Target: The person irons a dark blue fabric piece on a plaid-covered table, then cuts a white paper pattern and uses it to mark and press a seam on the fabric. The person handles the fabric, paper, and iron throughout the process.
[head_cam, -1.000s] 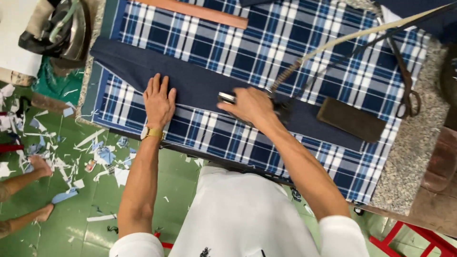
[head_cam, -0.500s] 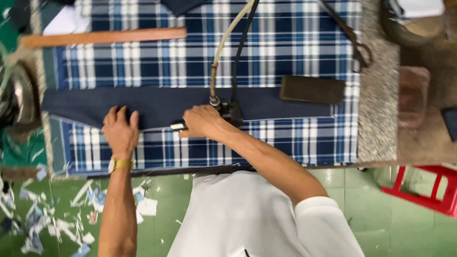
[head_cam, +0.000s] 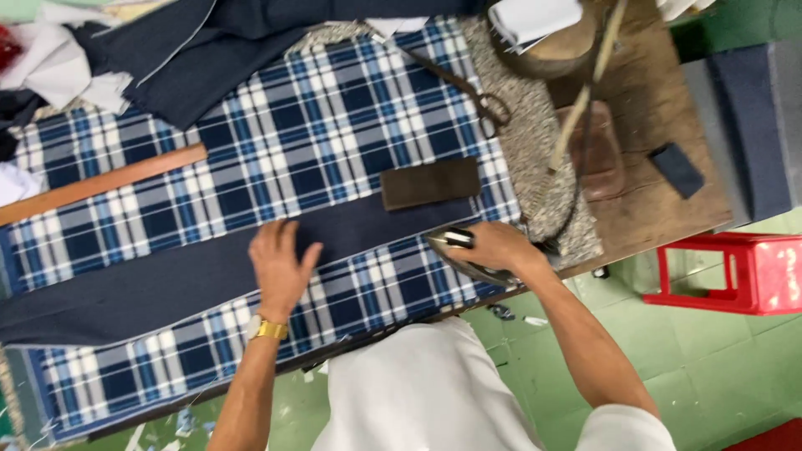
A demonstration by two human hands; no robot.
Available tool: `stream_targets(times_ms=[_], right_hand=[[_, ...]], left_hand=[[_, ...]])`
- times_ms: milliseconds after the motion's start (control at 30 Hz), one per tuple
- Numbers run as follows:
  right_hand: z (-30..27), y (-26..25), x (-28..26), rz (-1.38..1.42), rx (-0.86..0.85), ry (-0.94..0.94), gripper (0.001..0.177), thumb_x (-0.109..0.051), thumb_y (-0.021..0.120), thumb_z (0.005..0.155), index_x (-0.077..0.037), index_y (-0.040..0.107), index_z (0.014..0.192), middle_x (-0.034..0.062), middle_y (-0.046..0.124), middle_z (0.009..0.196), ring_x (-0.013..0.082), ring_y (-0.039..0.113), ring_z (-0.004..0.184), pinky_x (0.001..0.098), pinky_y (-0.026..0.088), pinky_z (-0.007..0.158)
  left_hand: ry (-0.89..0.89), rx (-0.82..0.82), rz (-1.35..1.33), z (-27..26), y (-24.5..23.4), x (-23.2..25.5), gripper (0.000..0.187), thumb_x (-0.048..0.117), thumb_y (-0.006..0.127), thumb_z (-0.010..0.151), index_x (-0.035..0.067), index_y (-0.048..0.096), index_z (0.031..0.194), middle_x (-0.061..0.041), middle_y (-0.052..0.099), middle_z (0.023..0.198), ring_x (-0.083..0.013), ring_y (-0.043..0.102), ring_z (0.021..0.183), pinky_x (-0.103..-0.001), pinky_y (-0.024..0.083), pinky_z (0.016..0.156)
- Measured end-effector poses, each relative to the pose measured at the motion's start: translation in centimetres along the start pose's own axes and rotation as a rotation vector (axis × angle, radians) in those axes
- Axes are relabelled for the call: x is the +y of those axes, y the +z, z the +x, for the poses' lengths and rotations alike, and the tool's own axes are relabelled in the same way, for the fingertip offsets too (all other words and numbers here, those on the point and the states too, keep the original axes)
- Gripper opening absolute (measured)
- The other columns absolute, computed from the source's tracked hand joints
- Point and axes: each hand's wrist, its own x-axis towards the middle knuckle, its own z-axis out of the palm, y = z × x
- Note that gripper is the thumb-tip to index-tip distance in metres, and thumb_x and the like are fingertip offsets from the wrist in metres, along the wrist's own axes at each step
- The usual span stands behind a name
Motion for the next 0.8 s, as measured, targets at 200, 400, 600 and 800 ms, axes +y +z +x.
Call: stream_targets(times_ms=[200, 400, 600, 800], right_hand=[[-4.3, -7.7, 10.0, 0.175, 0.176, 0.239, 0.068, -0.06, 0.07, 0.083, 0.008, 0.071, 0.084, 0.0309, 0.072, 0.084, 0.0465, 0.071, 0.09, 0.0508, 0.051, 0.08], [2.5, -11.8, 24.9, 0.23, 0.436, 0.335, 0.07, -0.071, 0.068, 0.084, -0.001, 0.066, 0.075, 0.0236, 0.066, 0.058, 0.0362, 0.071, 0.052, 0.0448, 0.056, 0.059], [11.0, -14.5, 33.1, 0.317, 0.521, 0.34, 0.071, -0.074, 0.07, 0.086, -0.006, 0.065, 0.066, 0.0164, 0.063, 0.05, 0.0316, 0.068, 0.046, 0.0421, 0.054, 0.053], [17.0, -14.2, 36.3, 0.388, 0.596, 0.293, 0.07, -0.068, 0.075, 0.089, -0.004, 0.066, 0.064, 0.0163, 0.058, 0.048, 0.0307, 0.062, 0.042, 0.0412, 0.049, 0.044]], left_hand=[[0.196, -0.043, -0.16, 5.7, 5.5, 9.0, 0.07, 0.049, 0.076, 0.086, 0.009, 0.056, 0.14, -0.018, 0.054, 0.143, -0.0349, 0.042, 0.141, -0.051, 0.027, 0.117], [0.255, -0.288, -0.089, 10.5, 9.5, 13.8, 0.089, 0.053, 0.08, 0.078, 0.012, 0.047, 0.15, -0.022, 0.04, 0.158, -0.0365, 0.033, 0.148, -0.053, 0.016, 0.123], [0.318, -0.399, -0.06, 11.9, 13.9, 15.3, 0.096, 0.051, 0.084, 0.075, 0.016, 0.041, 0.153, -0.021, 0.045, 0.149, -0.0344, 0.036, 0.143, -0.053, 0.016, 0.121], [0.178, -0.275, -0.131, 14.6, 10.1, 13.5, 0.083, 0.033, 0.089, 0.072, 0.024, 0.053, 0.146, -0.019, 0.058, 0.138, -0.0364, 0.051, 0.133, -0.06, 0.024, 0.118]])
